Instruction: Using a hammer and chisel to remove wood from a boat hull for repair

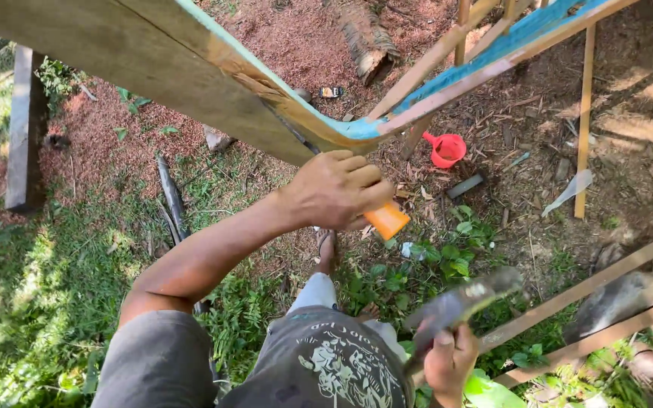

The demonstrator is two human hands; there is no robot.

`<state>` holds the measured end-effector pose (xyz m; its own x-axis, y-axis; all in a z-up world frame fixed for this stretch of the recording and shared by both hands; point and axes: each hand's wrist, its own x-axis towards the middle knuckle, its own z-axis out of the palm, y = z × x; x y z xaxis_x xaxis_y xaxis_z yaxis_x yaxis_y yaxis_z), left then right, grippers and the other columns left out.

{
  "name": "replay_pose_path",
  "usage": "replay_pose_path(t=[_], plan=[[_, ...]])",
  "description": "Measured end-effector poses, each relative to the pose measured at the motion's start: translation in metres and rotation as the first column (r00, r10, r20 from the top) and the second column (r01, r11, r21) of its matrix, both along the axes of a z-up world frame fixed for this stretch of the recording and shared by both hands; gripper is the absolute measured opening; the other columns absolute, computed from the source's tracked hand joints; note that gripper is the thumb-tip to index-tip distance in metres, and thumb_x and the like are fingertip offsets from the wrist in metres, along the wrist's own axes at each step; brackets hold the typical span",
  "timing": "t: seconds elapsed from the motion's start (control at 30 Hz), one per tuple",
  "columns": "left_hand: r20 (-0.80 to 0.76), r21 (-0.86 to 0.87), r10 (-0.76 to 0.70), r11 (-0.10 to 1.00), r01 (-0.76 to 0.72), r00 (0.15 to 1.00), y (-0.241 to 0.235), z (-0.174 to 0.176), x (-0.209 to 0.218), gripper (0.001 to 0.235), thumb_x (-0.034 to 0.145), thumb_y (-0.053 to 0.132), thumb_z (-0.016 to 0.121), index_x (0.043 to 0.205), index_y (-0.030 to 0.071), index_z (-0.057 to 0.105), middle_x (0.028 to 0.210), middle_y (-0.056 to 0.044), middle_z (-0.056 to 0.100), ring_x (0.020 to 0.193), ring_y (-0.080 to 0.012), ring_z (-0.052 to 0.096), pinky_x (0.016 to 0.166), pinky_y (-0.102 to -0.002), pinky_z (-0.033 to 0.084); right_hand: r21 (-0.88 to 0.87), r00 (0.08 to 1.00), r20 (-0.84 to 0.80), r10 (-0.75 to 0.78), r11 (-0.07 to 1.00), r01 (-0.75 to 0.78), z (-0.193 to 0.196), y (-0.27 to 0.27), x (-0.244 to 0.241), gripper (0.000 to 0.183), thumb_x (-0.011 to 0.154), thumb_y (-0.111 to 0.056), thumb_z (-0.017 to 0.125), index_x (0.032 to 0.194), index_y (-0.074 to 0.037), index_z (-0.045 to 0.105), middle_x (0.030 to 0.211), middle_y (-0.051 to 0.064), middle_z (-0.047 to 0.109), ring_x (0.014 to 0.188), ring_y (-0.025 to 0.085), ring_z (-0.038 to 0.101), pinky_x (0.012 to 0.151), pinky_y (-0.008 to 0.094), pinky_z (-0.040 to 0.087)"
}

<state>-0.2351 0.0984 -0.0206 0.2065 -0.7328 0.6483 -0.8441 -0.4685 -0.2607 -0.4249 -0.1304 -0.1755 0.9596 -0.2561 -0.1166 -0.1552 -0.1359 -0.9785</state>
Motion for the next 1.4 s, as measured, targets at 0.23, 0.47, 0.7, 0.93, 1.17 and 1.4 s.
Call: replay_pose_path(t=[0.23, 0.47, 0.7, 0.93, 1.17, 1.4], plan=[[-0.249, 0.036, -0.128, 0.989, 0.141, 0.960, 0.019, 0.011, 0.000, 0.014, 0.086, -0.004, 0.044, 0.099, 0.001, 0.042, 0.087, -0.012, 0.044, 0.069, -0.0227, 0.041, 0.057, -0.034, 0.039, 0.532, 0.896, 0.422, 0.135, 0.764, -0.366, 0.026, 0.036, 0.016, 0.044, 0.085, -0.046, 0.055, 0.080, -0.003, 0.047, 0.065, 0.010, 0.053, 0.054, 0.017, 0.053, 0.041, 0.024, 0.048], [0.169, -0.271, -0.126, 0.948, 0.169, 0.978, -0.001, 0.028, -0.013, 0.021, 0.069, 0.004, 0.055, 0.065, 0.015, 0.038, 0.058, 0.001, 0.038, 0.049, -0.0120, 0.031, 0.046, -0.025, 0.025, 0.400, 0.931, 0.346, 0.119, 0.879, -0.261, 0.046, 0.054, 0.022, 0.049, 0.076, -0.049, 0.064, 0.073, -0.002, 0.050, 0.060, 0.008, 0.052, 0.048, 0.015, 0.052, 0.045, 0.024, 0.041], [0.340, -0.284, -0.022, 0.951, 0.125, 0.940, 0.005, 0.040, -0.017, 0.020, 0.069, 0.005, 0.055, 0.075, 0.023, 0.054, 0.053, 0.006, 0.030, 0.045, -0.0084, 0.025, 0.041, -0.019, 0.023, 0.329, 0.941, 0.322, 0.102, 0.920, -0.212, 0.052, 0.064, 0.019, 0.054, 0.080, -0.056, 0.056, 0.065, -0.005, 0.049, 0.052, 0.006, 0.050, 0.041, 0.014, 0.049, 0.042, 0.023, 0.039], [0.411, -0.180, -0.062, 0.973, 0.147, 0.910, 0.016, 0.027, -0.004, 0.020, 0.092, 0.020, 0.065, 0.109, 0.021, 0.056, 0.063, 0.006, 0.041, 0.049, -0.0078, 0.032, 0.046, -0.022, 0.027, 0.456, 0.924, 0.371, 0.088, 0.850, -0.264, 0.043, 0.060, 0.010, 0.057, 0.077, -0.057, 0.066, 0.074, -0.004, 0.047, 0.057, 0.010, 0.047, 0.047, 0.016, 0.047, 0.044, 0.026, 0.042], [0.413, -0.132, -0.118, 0.973, 0.188, 0.903, 0.015, 0.029, -0.007, 0.014, 0.092, 0.019, 0.060, 0.106, 0.020, 0.057, 0.065, 0.007, 0.044, 0.049, -0.0070, 0.034, 0.045, -0.020, 0.028, 0.570, 0.902, 0.417, 0.114, 0.740, -0.357, 0.046, 0.054, 0.008, 0.049, 0.080, -0.047, 0.067, 0.080, -0.002, 0.048, 0.064, 0.012, 0.048, 0.054, 0.018, 0.048, 0.047, 0.027, 0.042], [0.423, -0.104, -0.125, 0.977, 0.185, 0.898, 0.016, 0.025, -0.003, 0.013, 0.092, 0.021, 0.062, 0.104, 0.022, 0.058, 0.063, 0.007, 0.042, 0.050, -0.0067, 0.034, 0.046, -0.020, 0.028, 0.515, 0.857, 0.497, 0.138, 0.748, -0.419, 0.056, 0.053, 0.016, 0.055, 0.077, -0.055, 0.072, 0.081, -0.006, 0.048, 0.064, 0.007, 0.051, 0.054, 0.015, 0.050, 0.049, 0.025, 0.045]])
